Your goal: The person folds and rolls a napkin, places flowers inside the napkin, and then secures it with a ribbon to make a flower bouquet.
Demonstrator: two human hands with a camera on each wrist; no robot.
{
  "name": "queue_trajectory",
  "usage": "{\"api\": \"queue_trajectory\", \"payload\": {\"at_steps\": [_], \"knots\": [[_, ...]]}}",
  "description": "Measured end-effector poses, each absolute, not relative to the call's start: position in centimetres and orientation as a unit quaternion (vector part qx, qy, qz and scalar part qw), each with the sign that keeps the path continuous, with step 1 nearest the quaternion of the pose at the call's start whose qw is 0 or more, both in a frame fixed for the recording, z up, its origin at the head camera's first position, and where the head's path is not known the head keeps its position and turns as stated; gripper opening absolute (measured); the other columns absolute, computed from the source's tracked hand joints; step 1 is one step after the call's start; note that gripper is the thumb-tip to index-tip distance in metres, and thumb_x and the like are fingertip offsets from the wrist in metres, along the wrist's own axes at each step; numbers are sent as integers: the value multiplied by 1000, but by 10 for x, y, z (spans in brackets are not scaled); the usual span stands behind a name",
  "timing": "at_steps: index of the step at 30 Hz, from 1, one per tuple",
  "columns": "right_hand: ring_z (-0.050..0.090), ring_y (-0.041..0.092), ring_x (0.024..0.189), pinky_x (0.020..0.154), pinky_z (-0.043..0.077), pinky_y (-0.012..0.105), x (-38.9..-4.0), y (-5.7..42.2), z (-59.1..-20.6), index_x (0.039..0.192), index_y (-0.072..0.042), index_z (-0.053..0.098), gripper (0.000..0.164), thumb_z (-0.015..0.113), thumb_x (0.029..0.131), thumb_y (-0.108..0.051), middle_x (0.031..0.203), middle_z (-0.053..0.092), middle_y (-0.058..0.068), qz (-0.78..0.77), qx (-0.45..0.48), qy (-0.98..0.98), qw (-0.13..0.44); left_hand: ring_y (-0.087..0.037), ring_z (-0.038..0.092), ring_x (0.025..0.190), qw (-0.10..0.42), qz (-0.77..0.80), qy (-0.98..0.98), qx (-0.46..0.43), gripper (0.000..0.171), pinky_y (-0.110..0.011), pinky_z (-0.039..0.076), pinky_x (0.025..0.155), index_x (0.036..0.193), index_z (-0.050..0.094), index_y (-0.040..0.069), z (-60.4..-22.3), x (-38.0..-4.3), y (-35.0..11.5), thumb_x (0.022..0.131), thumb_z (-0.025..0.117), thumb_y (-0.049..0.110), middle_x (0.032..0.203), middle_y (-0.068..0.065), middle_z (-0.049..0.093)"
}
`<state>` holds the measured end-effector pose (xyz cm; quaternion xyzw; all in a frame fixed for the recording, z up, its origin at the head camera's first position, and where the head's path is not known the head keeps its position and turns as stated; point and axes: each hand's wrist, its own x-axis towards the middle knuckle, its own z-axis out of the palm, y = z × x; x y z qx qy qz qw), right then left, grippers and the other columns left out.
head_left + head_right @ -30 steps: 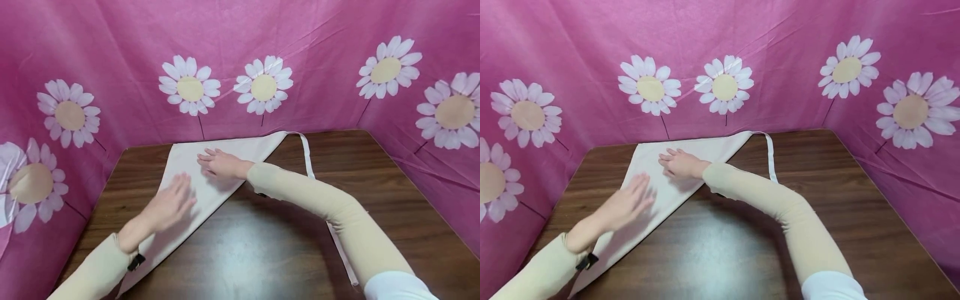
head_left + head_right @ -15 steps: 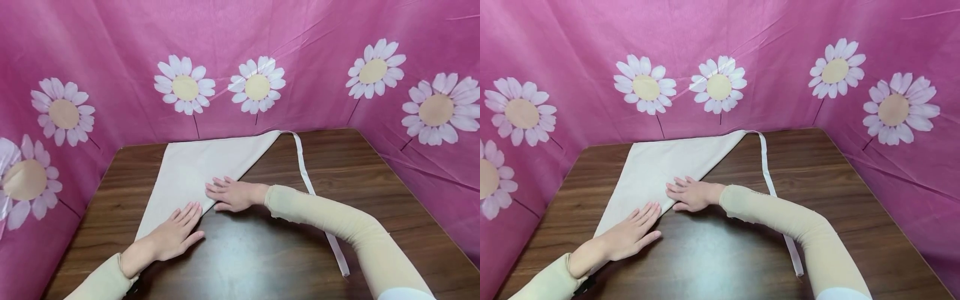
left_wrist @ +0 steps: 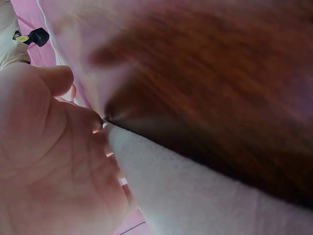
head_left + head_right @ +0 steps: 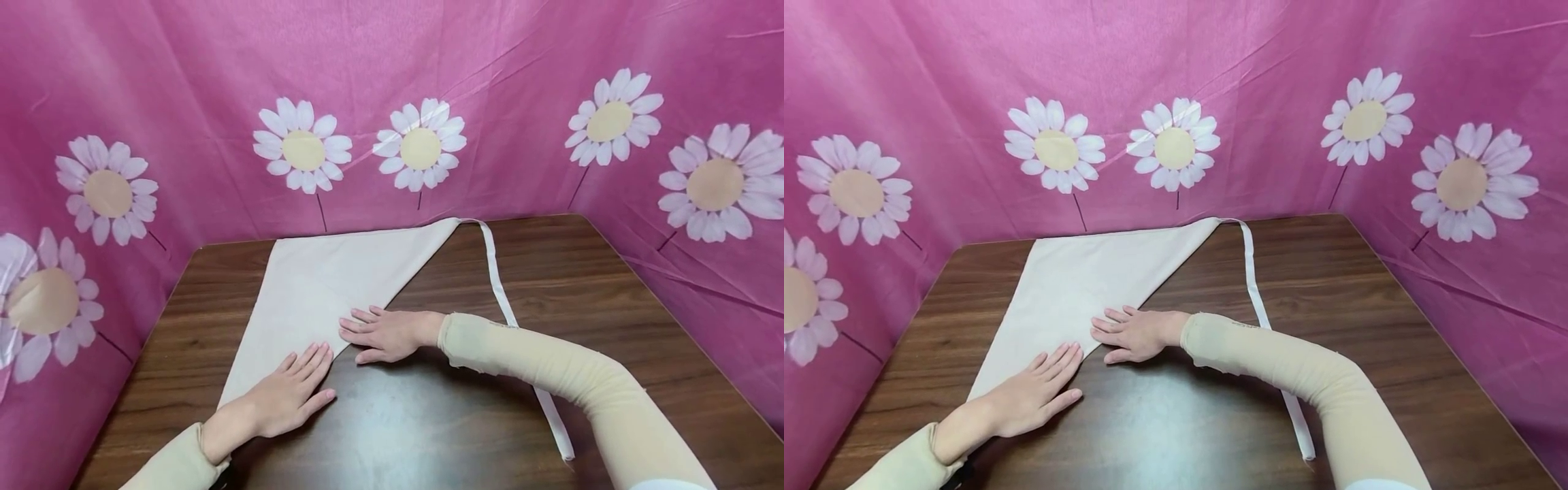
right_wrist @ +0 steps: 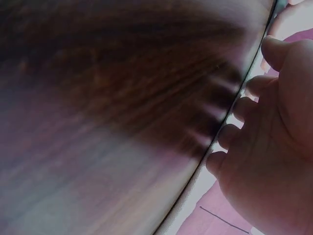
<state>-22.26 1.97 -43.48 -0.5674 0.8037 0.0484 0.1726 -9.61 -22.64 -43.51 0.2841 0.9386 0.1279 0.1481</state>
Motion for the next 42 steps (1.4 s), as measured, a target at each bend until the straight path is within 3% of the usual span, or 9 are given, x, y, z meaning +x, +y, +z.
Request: {"api": "queue_trajectory", "payload": {"at_steps": [21, 42], "knots": [[-4, 26, 154, 123, 3, 47, -270, 56, -436, 163, -17, 16, 63, 27, 110, -49, 169, 2, 7, -11, -538, 817, 207, -34, 15, 153, 135, 122, 935, 304, 66, -60, 15, 118, 157, 29, 1, -438, -94, -233, 110, 36, 47, 165, -16, 20], [-2, 44, 151, 120, 7, 60, -354, 114, -445, 161, -4, 16, 62, 31, 111, -37, 166, 5, 23, -85, -363, 911, 177, -33, 19, 152, 145, 155, 924, 317, 62, -59, 17, 118, 156, 35, 5, -438, -96, -242, 110, 35, 46, 164, -14, 25]]}}
